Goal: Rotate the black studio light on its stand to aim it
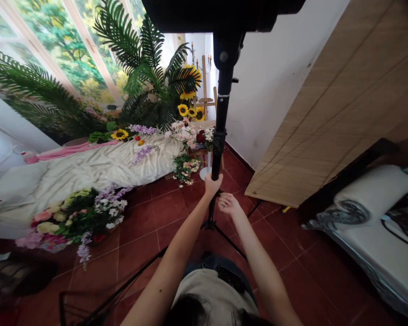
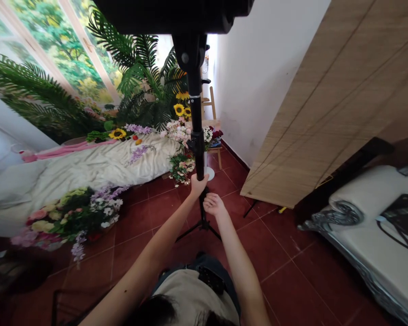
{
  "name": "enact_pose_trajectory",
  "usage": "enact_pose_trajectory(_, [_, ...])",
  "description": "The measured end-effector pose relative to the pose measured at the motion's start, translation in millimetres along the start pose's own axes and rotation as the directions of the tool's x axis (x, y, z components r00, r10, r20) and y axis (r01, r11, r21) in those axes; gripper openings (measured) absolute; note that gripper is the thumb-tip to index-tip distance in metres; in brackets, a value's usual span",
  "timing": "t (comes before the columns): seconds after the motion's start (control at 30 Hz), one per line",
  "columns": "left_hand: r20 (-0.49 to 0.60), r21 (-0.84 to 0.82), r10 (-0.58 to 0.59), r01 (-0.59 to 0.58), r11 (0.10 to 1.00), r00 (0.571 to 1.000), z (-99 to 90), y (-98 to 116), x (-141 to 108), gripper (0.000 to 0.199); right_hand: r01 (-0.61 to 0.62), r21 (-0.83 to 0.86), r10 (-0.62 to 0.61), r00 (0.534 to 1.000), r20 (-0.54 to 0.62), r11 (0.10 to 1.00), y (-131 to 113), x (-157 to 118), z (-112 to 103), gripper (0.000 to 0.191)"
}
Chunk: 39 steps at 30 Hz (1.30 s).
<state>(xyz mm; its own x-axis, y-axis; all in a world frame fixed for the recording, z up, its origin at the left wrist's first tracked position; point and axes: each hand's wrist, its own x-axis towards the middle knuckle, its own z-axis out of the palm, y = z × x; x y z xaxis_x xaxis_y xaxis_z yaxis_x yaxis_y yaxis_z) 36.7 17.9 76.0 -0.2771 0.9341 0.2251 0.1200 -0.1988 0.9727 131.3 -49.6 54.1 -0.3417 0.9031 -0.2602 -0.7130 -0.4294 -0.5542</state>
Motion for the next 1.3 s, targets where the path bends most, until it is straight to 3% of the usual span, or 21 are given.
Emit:
enact_pose_trajectory(0.13, [0.089, -0.022, -0.041, 0.043, 0.999, 0.995, -5.1, 4, -4, 0.035, 0.147, -0.061, -0.150, 0.987, -0.053, 0.987, 5, 0, 5, 0.038])
enact_pose_trajectory(0.37, [0.223, -0.050, 0.047, -0.037, 0.998, 0.974, -22.7, 18, -14, 0.032, 0.149, -0.022, -0.150, 0.984, -0.091, 0.989, -9, -1, 21, 0.040])
enact_pose_trajectory(0.47, [0.277, -0.090, 0.117, -0.095, 0.991, 0.954, -49.9, 17, -25, 0.036, 0.124, -0.046, -0.126, 0.991, -0.051, 0.991, -12, -5, 26, 0.040])
enact_pose_trajectory(0.57, [0.324, -0.060, 0.063, -0.046, 0.997, 0.944, -94.3, 6, -44, 0.033, 0.140, -0.135, -0.149, 0.987, -0.061, 0.981, -8, -5, 29, 0.039])
enact_pose_trajectory(0.67, [0.352, 0.062, -0.100, 0.083, 0.995, 0.931, -153.0, -14, -73, 0.030, 0.219, -0.199, -0.240, 0.967, -0.088, 0.955, 7, 2, 32, 0.039])
enact_pose_trajectory(0.77, [0.261, 0.270, -0.255, 0.183, 0.945, 0.931, -222.2, -36, -115, 0.029, 0.264, -0.248, -0.297, 0.949, -0.108, 0.932, 36, 10, 37, 0.040])
enact_pose_trajectory(0.87, [0.105, 0.486, -0.394, 0.298, 0.821, 0.913, -299.6, -58, -172, 0.027, 0.212, -0.308, -0.266, 0.953, -0.144, 0.927, 78, 13, 45, 0.036])
enact_pose_trajectory(0.97, [-0.004, 0.594, -0.548, 0.443, 0.672, 0.837, -384.6, -74, -244, 0.026, 0.100, -0.300, -0.153, 0.975, -0.160, 0.949, 136, 13, 64, 0.025])
enact_pose_trajectory(1.07, [-0.119, 0.562, -0.666, 0.603, 0.566, 0.737, -475.8, -79, -322, 0.024, -0.092, -0.324, 0.065, 0.993, -0.094, 0.941, 210, 9, 102, 0.022])
enact_pose_trajectory(1.13, [-0.270, 0.482, -0.677, 0.705, 0.521, 0.685, -537.9, -72, -372, 0.022, -0.210, -0.357, 0.204, 0.977, -0.055, 0.910, 264, 1, 138, 0.022])
enact_pose_trajectory(1.23, [-0.505, 0.269, -0.634, 0.804, 0.530, 0.586, -627.5, -49, -435, 0.022, -0.285, -0.433, 0.334, 0.942, 0.038, 0.855, 341, -16, 196, 0.023])
enact_pose_trajectory(1.3, [-0.610, 0.121, -0.601, 0.810, 0.573, 0.516, -681.8, -28, -466, 0.024, -0.282, -0.498, 0.388, 0.913, 0.122, 0.820, 386, -29, 232, 0.024])
